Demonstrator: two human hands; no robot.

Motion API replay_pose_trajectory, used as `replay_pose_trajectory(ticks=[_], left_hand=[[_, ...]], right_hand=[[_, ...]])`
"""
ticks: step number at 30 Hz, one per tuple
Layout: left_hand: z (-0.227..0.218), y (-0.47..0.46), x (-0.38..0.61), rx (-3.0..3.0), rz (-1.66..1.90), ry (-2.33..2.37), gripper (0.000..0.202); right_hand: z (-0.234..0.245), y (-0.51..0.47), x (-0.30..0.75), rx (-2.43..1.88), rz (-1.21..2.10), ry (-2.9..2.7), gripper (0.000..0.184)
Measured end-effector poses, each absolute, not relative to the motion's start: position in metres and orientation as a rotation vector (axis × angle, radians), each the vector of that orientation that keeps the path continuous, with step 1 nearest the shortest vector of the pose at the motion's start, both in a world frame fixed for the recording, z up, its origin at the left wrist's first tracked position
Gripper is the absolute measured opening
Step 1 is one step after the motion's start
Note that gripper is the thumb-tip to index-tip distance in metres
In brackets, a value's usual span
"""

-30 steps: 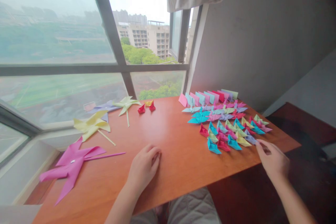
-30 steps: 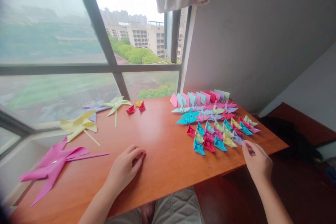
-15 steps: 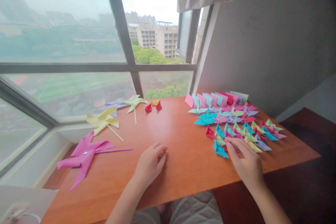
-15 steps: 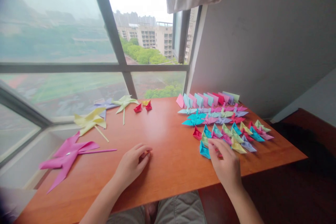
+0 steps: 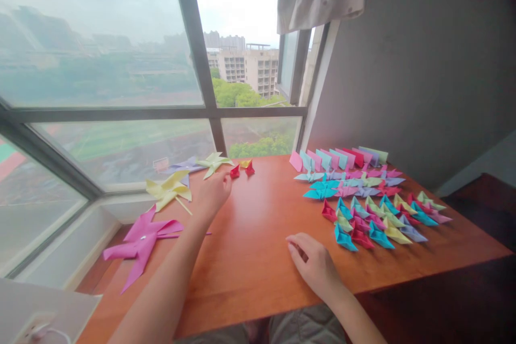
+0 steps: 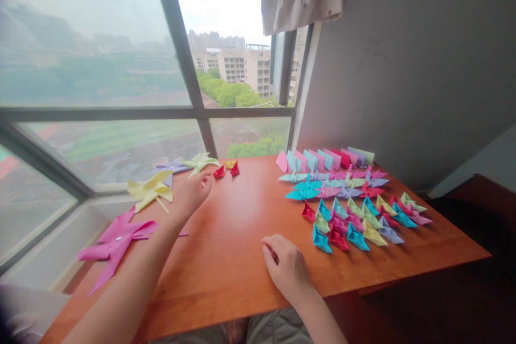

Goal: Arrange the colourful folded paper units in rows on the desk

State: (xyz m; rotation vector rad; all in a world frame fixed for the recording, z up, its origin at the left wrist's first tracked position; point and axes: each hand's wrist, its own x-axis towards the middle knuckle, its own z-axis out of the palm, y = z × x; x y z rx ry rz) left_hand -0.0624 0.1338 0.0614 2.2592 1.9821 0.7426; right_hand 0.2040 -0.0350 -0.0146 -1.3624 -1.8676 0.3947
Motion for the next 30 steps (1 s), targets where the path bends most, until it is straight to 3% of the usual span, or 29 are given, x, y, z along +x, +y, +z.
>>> replay_pose_trajectory(ticks=[18,30], left_hand=[[0.048,0.15,-0.054,2.308,0.631,1.961,0.023],[0.051,0.071,-0.04,2.456,0.631,1.443,0.024]], right_hand=[[-0.014,-0.034,0.203,-1.401,0.46,-1.85,0.021],[-0.016,-0.036,0.205,-1.406,0.451,-1.866,0.021]])
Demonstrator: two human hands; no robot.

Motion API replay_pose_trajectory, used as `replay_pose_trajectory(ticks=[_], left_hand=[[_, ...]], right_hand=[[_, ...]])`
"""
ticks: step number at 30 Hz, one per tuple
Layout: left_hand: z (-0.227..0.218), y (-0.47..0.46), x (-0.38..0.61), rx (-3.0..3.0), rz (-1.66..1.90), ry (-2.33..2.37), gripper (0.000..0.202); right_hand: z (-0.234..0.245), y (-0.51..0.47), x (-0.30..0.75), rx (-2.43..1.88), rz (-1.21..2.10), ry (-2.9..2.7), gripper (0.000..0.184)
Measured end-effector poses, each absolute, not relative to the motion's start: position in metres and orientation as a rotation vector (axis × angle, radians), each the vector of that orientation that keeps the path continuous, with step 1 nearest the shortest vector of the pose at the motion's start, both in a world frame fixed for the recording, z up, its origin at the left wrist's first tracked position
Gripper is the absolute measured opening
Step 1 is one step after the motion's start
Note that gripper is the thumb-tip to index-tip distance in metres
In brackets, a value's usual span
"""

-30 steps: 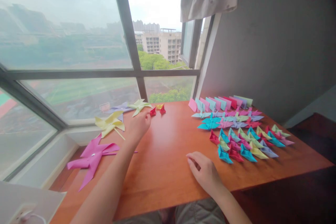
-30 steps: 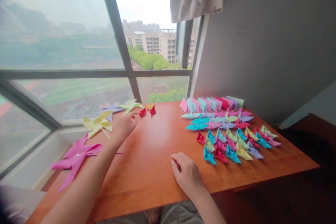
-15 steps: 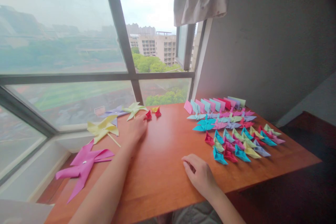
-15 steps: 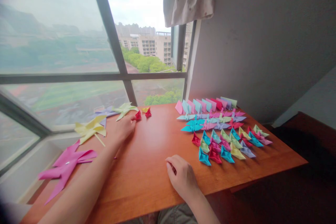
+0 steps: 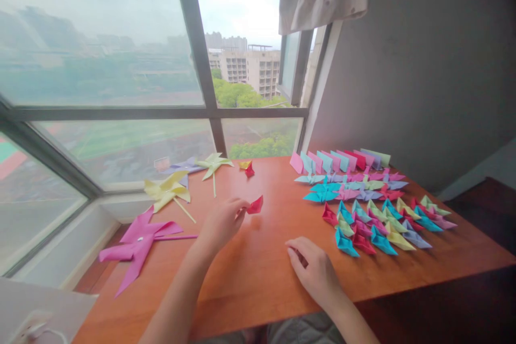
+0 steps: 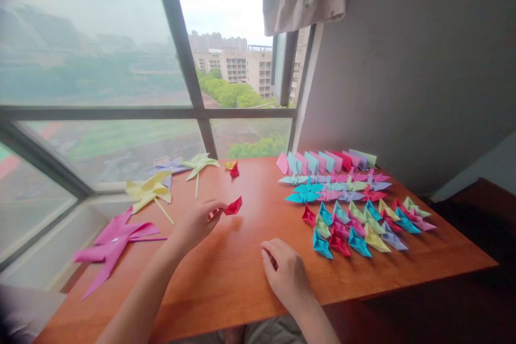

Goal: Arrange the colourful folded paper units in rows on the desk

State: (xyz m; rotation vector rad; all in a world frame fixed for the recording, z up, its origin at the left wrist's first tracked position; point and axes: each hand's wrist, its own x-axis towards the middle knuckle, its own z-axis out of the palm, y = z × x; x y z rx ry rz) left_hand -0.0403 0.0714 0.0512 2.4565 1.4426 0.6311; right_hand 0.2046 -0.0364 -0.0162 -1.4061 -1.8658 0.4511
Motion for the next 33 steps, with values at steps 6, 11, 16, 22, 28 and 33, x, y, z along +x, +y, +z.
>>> replay_pose_trajectory(ticks=[6,11,16,22,28,33], left_hand=[[0.038,0.024,-0.02,2.372,0.599,1.317,0.028],[0.028,0.01,-0.013,2.415,0.551,1.17,0.031],[0.022,0.007,-0.015,2.455,0.539,1.172,0.03],[0.018,0.005,-0.016,2.481,0.582,1.177,0.032],[0.014,0.002,-0.015,2.491,0.638,1.133,0.036],[0.014,0.001,-0.013,2.435,0.666,1.081,0.037]], right_hand=[[-0.017,-0.037,0.206,-1.429,0.502,-1.778,0.026],[-0.015,-0.036,0.206,-1.421,0.522,-1.744,0.025],[-0.013,-0.036,0.206,-1.381,0.476,-1.799,0.023],[-0.014,-0.038,0.207,-1.349,0.379,-1.815,0.019],[-0.019,-0.038,0.207,-1.338,0.334,-1.815,0.024],[-0.017,-0.036,0.205,-1.282,0.296,-1.929,0.021]])
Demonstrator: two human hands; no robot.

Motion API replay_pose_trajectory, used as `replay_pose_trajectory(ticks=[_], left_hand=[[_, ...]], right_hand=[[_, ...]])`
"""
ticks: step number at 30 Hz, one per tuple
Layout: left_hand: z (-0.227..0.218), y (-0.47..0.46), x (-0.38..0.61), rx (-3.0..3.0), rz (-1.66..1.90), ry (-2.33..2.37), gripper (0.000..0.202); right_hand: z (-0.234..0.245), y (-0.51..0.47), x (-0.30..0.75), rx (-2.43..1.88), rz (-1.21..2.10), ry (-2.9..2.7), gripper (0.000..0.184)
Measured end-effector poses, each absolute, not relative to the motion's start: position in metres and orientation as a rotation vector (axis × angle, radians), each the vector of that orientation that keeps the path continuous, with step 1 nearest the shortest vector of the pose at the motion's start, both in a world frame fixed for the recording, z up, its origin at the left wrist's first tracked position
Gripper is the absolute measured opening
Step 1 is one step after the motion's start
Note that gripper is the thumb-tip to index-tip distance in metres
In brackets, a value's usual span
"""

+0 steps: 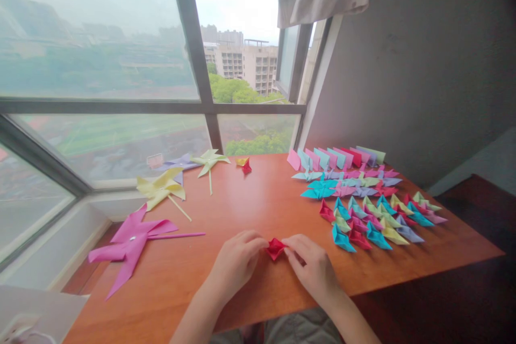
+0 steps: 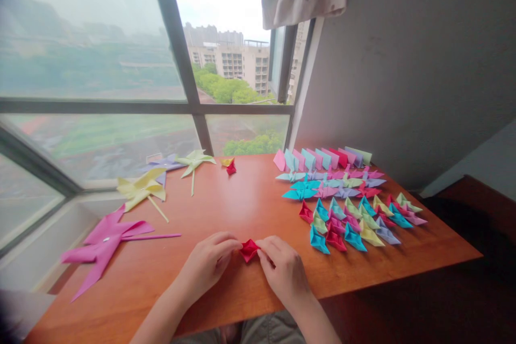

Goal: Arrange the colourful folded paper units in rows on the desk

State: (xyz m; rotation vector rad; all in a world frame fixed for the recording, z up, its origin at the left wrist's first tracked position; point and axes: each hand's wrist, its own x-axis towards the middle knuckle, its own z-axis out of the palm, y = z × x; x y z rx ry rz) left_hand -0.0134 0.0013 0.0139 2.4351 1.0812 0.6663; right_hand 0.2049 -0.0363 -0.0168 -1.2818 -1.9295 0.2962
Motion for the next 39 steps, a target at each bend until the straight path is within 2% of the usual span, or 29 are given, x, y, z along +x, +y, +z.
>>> replay_pose_trajectory(ticks=[5,9,16,20,28,33,39], left_hand=[[0.018,0.002,-0.016,2.273,0.764,1.062,0.034],[0.016,0.004,-0.02,2.149,0.833,1.235,0.028],[0.012,0.006,-0.018,2.142,0.755,1.262,0.022],[0.013,0.006,-0.018,2.1,0.743,1.269,0.02],[0.017,0.005,-0.016,2.011,0.76,1.303,0.023],[0.017,0.006,-0.016,1.937,0.795,1.297,0.025],[0.018,0.007,-0.016,1.889,0.823,1.303,0.026]], right_hand=[[-0.009,-0.038,0.204,-1.25,0.271,-1.93,0.019],[-0.008,-0.038,0.205,-1.277,0.373,-1.808,0.02],[0.0,-0.036,0.234,-1.389,0.422,-1.553,0.023],[0.013,-0.041,0.291,-1.515,0.204,-1.496,0.022],[0.037,-0.063,0.44,-1.818,-0.529,-1.395,0.027],[0.017,-0.083,0.504,-2.008,-0.558,-1.357,0.029],[-0.009,-0.09,0.534,-2.087,-0.544,-1.398,0.03]])
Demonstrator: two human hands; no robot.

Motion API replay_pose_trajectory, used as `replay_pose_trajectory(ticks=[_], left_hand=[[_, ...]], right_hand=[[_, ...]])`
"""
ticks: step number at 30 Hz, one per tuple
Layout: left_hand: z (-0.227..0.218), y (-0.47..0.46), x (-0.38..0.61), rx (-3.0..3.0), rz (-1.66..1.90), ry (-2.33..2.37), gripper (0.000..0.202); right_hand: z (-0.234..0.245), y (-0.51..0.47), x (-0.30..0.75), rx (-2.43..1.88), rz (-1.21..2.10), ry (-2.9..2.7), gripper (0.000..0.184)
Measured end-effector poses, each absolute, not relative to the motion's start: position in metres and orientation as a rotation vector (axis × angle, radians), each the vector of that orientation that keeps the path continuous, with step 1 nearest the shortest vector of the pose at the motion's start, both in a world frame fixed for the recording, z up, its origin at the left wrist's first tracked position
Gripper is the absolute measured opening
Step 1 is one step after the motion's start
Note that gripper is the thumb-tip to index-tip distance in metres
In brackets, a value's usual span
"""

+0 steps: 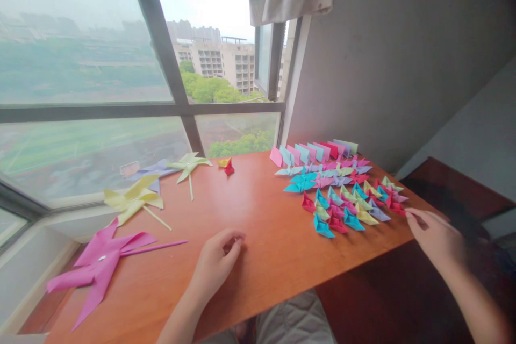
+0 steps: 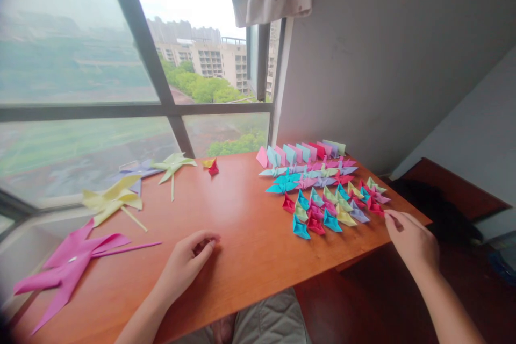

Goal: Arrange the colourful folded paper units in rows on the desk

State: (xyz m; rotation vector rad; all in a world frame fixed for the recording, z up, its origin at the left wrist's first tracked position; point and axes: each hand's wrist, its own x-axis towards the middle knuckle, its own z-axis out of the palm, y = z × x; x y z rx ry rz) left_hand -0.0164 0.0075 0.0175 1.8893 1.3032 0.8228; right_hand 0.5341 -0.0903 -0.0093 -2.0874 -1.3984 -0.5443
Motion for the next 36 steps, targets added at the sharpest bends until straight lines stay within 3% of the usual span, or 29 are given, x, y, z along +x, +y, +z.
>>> replay_pose_trajectory(ticks=[19,24,28,31,36], left_hand=[[0.011,0.009,-0.018,1.933,0.814,1.3,0.024],[0.011,0.009,-0.017,1.924,0.808,1.303,0.024],[0.014,0.008,-0.016,1.94,0.794,1.316,0.023],[0.016,0.006,-0.015,1.938,0.798,1.333,0.023],[0.016,0.007,-0.015,1.884,0.828,1.34,0.023]], right_hand=[[-0.019,-0.082,0.535,-2.122,-0.454,-1.503,0.022],[-0.005,-0.081,0.524,-2.175,-0.59,-1.437,0.021],[0.019,-0.068,0.483,-1.968,-0.714,-1.44,0.026],[0.032,-0.051,0.424,-1.795,-0.596,-1.536,0.025],[0.026,-0.025,0.302,-1.451,-0.115,-1.825,0.022]])
